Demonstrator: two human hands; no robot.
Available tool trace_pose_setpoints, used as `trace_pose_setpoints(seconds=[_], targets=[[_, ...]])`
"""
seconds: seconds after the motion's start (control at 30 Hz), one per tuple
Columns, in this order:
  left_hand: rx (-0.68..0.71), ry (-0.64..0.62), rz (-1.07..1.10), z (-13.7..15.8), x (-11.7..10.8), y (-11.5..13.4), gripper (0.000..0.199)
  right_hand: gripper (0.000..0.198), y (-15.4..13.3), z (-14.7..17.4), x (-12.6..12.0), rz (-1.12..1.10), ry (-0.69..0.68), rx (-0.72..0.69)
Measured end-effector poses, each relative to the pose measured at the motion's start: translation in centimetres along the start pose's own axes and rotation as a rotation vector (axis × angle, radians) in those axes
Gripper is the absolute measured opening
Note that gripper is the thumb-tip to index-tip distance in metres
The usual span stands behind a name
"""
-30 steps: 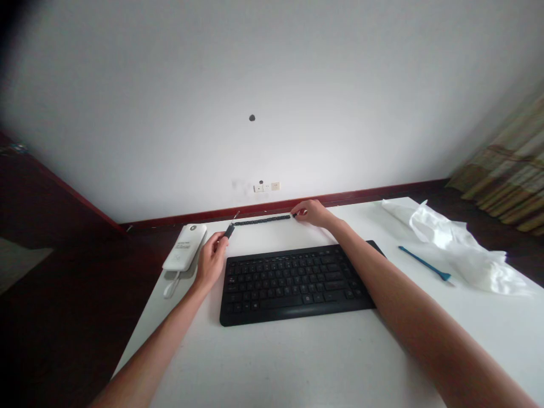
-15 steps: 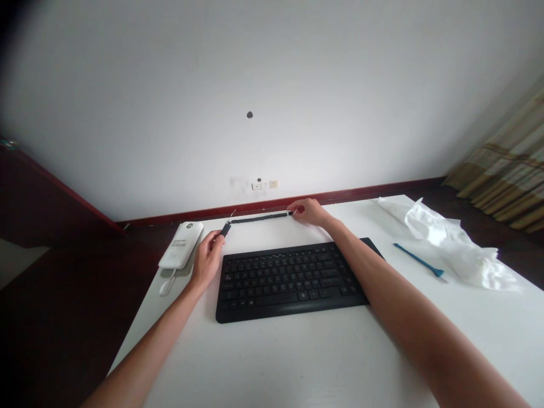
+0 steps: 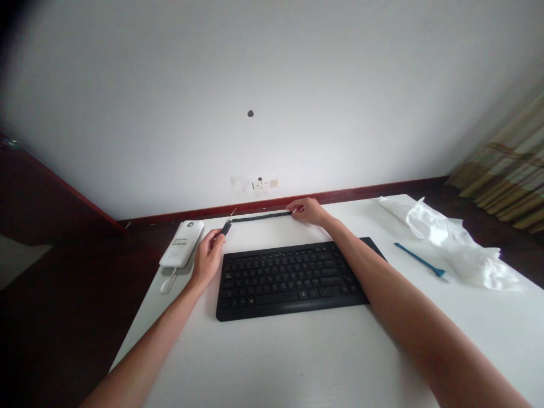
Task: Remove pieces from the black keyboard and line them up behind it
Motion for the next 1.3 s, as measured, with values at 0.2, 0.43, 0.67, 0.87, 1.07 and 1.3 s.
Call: trace_pose_setpoints(seconds=[0.2, 0.43, 0.67, 0.87, 1.07, 1.3], targets=[[0.011, 0.0, 0.013, 0.0, 0.0, 0.0, 0.028, 0.031, 0.3, -0.2, 0.1, 0.011, -0.008, -0.006], [0.002, -0.002, 0.004, 0.0, 0.0, 0.2, 0.028, 0.029, 0.2, -0.2, 0.1, 0.023, -0.006, 0.001], [0.011, -0.002, 0.001, 0.0, 0.0, 0.2, 0.029, 0.029, 0.2, -0.3, 0.1, 0.021, -0.031, 0.004], [0.012, 0.004, -0.009, 0.0, 0.0, 0.2, 0.029, 0.029, 0.1, -0.2, 0.1, 0.027, -0.036, 0.002], [0.012, -0.001, -0.019, 0.0, -0.1, 0.1, 0.031, 0.029, -0.1, -0.3, -0.7, -0.007, -0.047, -0.014], [0.023, 0.0, -0.02, 0.0, -0.2, 0.2, 0.032, 0.023, -3.5, 2.3, -6.0, 0.014, 0.043, -0.048]])
Point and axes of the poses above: each hand's wrist, its own z-axis away from the middle knuckle, its own x-axis out of the palm, y = z × x, the point moved 4 cm from there along -z, towards the middle knuckle, and after that the axes turned 10 degrees about x, right-handed, at the moved point
